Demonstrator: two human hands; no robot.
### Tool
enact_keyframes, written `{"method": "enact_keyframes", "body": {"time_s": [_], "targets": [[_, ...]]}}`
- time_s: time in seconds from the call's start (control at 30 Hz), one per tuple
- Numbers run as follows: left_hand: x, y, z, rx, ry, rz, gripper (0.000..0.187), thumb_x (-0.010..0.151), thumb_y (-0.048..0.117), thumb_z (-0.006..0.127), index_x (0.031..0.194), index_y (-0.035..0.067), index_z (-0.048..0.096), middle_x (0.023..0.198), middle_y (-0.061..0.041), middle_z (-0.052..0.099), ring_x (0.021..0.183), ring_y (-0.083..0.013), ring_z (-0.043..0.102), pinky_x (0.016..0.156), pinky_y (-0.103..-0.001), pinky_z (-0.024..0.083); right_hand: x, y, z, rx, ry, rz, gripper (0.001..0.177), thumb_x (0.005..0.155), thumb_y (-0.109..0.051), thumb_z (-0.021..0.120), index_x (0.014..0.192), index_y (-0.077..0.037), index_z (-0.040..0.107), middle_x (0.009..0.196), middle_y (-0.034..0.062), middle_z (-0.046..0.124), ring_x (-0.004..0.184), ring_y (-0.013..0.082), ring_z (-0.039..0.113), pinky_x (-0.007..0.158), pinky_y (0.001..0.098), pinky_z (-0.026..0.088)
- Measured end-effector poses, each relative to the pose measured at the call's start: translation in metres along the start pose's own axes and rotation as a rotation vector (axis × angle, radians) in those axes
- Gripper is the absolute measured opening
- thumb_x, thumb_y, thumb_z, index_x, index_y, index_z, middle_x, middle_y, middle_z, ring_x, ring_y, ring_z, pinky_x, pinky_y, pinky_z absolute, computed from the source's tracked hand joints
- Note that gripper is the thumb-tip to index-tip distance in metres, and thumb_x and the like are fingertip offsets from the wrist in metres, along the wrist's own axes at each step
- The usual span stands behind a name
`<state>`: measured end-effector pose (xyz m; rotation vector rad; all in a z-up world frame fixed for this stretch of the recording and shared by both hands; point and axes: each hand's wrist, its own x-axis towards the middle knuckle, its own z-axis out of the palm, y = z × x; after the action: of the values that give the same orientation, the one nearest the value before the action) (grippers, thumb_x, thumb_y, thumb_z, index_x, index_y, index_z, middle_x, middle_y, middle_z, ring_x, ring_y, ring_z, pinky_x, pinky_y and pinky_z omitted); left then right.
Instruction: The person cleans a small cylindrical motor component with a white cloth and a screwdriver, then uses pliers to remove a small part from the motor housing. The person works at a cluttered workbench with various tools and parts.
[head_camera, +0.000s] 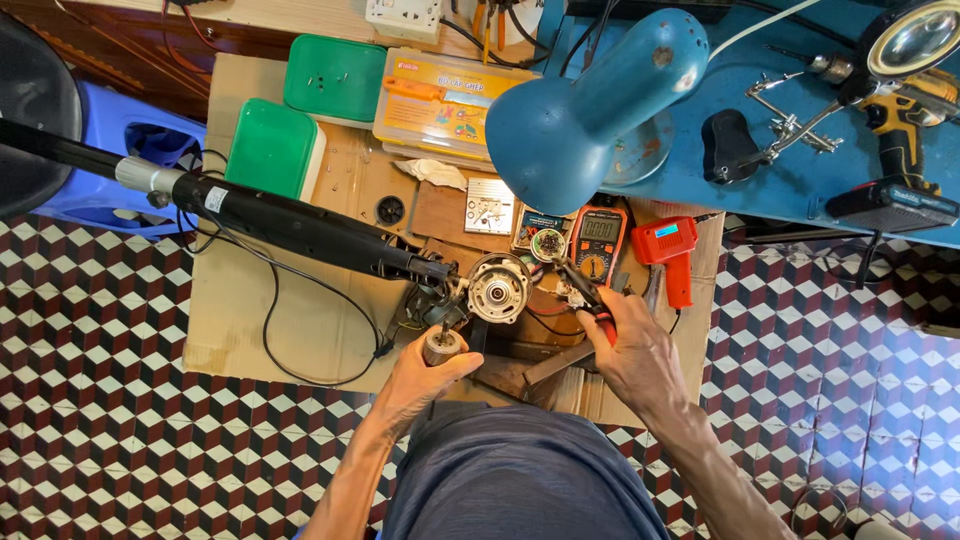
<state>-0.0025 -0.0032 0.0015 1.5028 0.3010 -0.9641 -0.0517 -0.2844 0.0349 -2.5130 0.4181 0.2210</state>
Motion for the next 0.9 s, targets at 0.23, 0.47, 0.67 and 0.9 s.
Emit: {"method": "enact_keyframes", "body": {"time_s": [0.23, 0.47, 0.67, 0.9], "targets": [[-0.002, 0.005, 0.017, -0.377, 0.015, 0.114, 0.042, 0.094, 0.037, 0.067, 0.108, -0.002, 0.067, 0.078, -0.003, 0.063, 0.063, -0.0068, 0.049, 0.052, -0.022, 0.036, 0.011, -0.004, 0.012, -0.349, 0.151, -0.270, 0.051, 0.078, -0.021, 0.079, 0.126, -0.013, 0.063, 0.096, 0.0094, 0.055, 0.093, 0.0288, 0.057, 0.078, 0.0455, 0.047], [0.013, 0.042, 0.025, -0.311, 0.067, 0.189, 0.050, 0.092, 0.033, 0.065, 0.134, 0.006, 0.064, 0.087, -0.002, 0.067, 0.075, -0.0043, 0.057, 0.057, -0.021, 0.044, 0.019, -0.010, 0.009, -0.487, 0.174, -0.337, 0.061, 0.074, -0.017, 0.082, 0.131, -0.013, 0.061, 0.096, 0.0086, 0.052, 0.094, 0.0261, 0.054, 0.079, 0.0432, 0.043], [0.031, 0.048, 0.028, -0.099, 0.127, 0.131, 0.040, 0.088, 0.035, 0.072, 0.123, 0.016, 0.076, 0.082, 0.001, 0.066, 0.063, -0.0050, 0.051, 0.048, -0.019, 0.041, 0.021, -0.009, 0.012, -0.487, 0.193, -0.349, 0.063, 0.073, -0.020, 0.084, 0.131, -0.013, 0.061, 0.096, 0.0079, 0.052, 0.093, 0.0246, 0.053, 0.079, 0.0428, 0.043], [0.052, 0.065, 0.036, -0.059, 0.109, 0.080, 0.042, 0.084, 0.046, 0.072, 0.114, 0.017, 0.078, 0.079, 0.009, 0.070, 0.063, -0.0014, 0.058, 0.044, -0.020, 0.036, 0.016, -0.011, 0.011, -0.522, 0.217, -0.416, 0.065, 0.074, -0.023, 0.085, 0.134, -0.015, 0.063, 0.096, 0.0070, 0.051, 0.093, 0.0240, 0.052, 0.080, 0.0419, 0.043]]}}
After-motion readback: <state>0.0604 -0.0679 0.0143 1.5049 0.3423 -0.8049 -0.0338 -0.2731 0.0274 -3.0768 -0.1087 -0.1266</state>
